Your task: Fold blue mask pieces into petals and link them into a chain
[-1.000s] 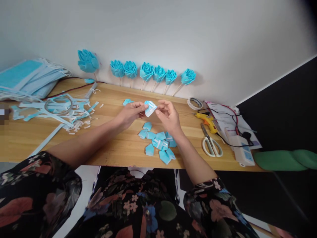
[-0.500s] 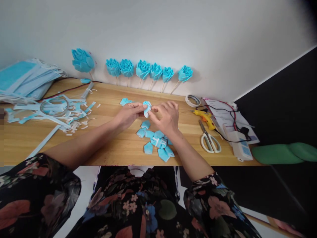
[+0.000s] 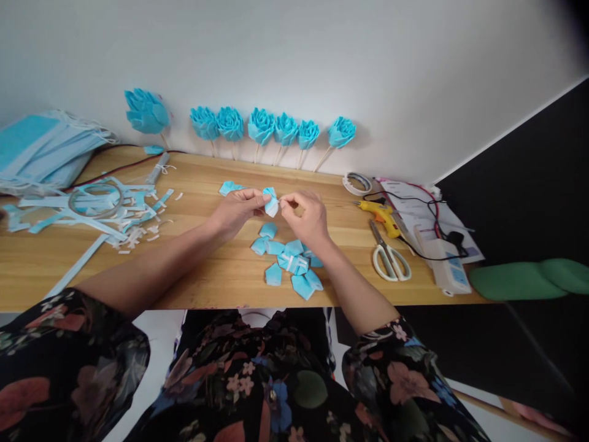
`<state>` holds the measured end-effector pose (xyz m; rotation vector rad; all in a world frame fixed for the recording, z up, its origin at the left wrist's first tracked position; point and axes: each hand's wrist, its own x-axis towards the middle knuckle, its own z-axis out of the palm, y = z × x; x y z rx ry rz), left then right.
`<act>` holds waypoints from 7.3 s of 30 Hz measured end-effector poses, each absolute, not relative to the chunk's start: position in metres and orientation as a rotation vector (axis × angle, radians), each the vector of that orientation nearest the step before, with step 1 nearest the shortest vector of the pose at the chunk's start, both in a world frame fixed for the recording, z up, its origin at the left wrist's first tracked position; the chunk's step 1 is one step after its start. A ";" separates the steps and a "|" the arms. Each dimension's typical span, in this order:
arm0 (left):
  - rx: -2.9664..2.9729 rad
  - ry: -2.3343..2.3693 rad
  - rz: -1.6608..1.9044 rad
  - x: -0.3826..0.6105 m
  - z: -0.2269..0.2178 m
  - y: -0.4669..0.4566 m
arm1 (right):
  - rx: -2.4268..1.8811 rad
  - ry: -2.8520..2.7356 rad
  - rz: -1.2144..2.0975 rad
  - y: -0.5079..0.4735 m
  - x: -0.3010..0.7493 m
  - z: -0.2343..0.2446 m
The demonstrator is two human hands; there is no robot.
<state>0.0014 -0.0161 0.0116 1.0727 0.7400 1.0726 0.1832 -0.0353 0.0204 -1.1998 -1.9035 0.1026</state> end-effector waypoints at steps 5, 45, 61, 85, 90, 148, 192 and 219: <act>1.039 0.744 1.080 0.001 0.015 -0.017 | -1.176 -1.715 0.446 -0.030 0.189 0.019; 0.835 0.671 1.063 0.000 0.016 -0.018 | -0.995 -2.168 -0.076 -0.033 0.187 0.020; 0.844 0.650 1.113 0.003 0.019 -0.021 | -0.926 -2.023 0.054 -0.028 0.185 0.011; 0.936 0.698 1.089 0.007 0.010 -0.023 | -0.998 -1.534 0.823 -0.026 0.175 0.002; 0.960 0.722 1.092 0.008 0.010 -0.023 | -1.011 -1.488 0.838 -0.026 0.175 0.002; 0.999 0.792 0.964 0.004 0.016 -0.021 | -0.928 -1.927 0.111 -0.028 0.190 0.018; 1.558 0.892 0.875 -0.003 0.015 -0.016 | -0.995 -1.845 1.012 -0.021 0.198 0.009; 2.026 0.990 1.062 -0.004 0.019 -0.016 | -0.938 -1.767 1.048 -0.018 0.198 0.008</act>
